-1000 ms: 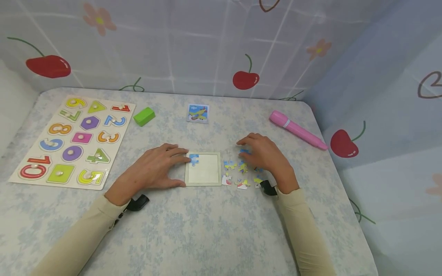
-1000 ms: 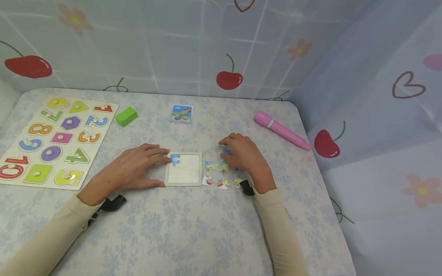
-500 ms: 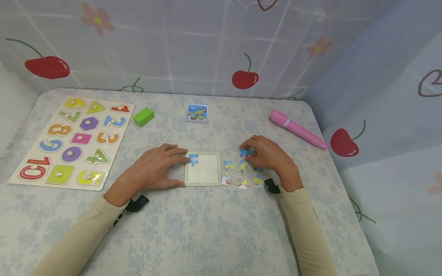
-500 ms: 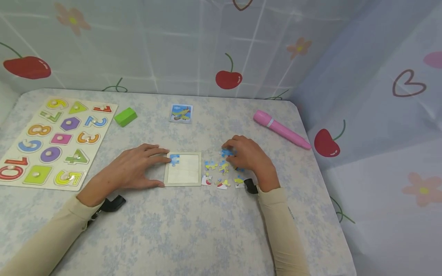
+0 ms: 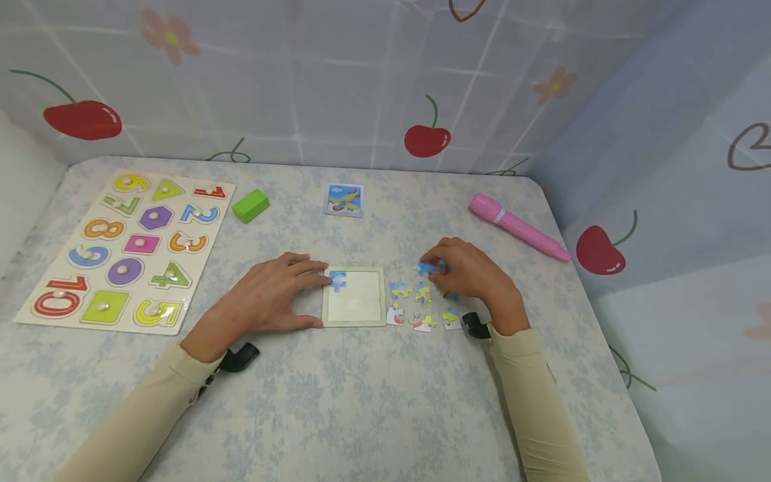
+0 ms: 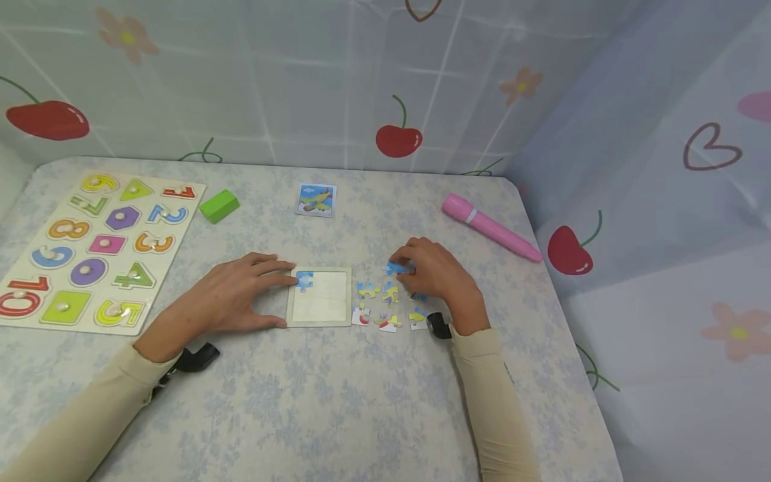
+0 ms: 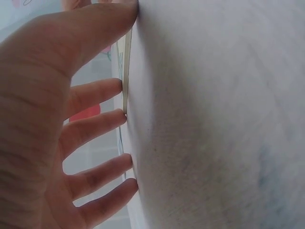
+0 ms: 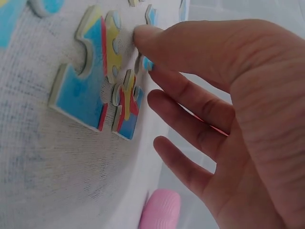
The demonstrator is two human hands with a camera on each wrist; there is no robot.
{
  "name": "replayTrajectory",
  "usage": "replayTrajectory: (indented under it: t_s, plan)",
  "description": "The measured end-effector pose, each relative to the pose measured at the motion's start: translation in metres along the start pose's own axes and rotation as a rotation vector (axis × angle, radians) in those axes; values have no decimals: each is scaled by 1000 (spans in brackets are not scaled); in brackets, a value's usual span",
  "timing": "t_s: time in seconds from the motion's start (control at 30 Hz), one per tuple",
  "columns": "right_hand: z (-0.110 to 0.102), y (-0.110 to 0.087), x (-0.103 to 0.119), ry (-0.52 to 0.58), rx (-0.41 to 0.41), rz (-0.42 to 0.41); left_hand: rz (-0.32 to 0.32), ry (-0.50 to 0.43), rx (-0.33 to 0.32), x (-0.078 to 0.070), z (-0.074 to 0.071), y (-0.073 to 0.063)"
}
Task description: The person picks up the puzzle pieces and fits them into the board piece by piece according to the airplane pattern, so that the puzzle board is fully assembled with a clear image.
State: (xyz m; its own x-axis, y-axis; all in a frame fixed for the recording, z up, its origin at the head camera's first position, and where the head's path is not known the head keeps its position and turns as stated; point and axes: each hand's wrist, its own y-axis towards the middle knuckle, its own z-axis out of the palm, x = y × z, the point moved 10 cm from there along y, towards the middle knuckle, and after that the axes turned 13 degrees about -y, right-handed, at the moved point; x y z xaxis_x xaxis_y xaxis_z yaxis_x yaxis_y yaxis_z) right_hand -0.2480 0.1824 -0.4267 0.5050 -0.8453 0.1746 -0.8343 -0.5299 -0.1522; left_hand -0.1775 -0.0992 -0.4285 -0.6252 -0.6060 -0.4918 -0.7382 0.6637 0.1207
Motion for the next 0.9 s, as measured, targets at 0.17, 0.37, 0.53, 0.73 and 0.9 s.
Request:
replayTrajectory:
  t_s: [0.17,0.37,0.53,0.73,0.9]
  plan:
    - [-5,0,4,-31,-51,-24,2,4,5,-1,1,0]
    - [-13,0,12,-31,-109,-44,1,8,8,-1,1,0]
    - [-16,4,24,-32,-119,-67,5,7,11,0,1,1]
    - [-17,11,35,-43,-101,-98,-1,4,15,0,2,1]
    - [-19,17,43,-64,-95,-113,-9,7,23,0,1,1]
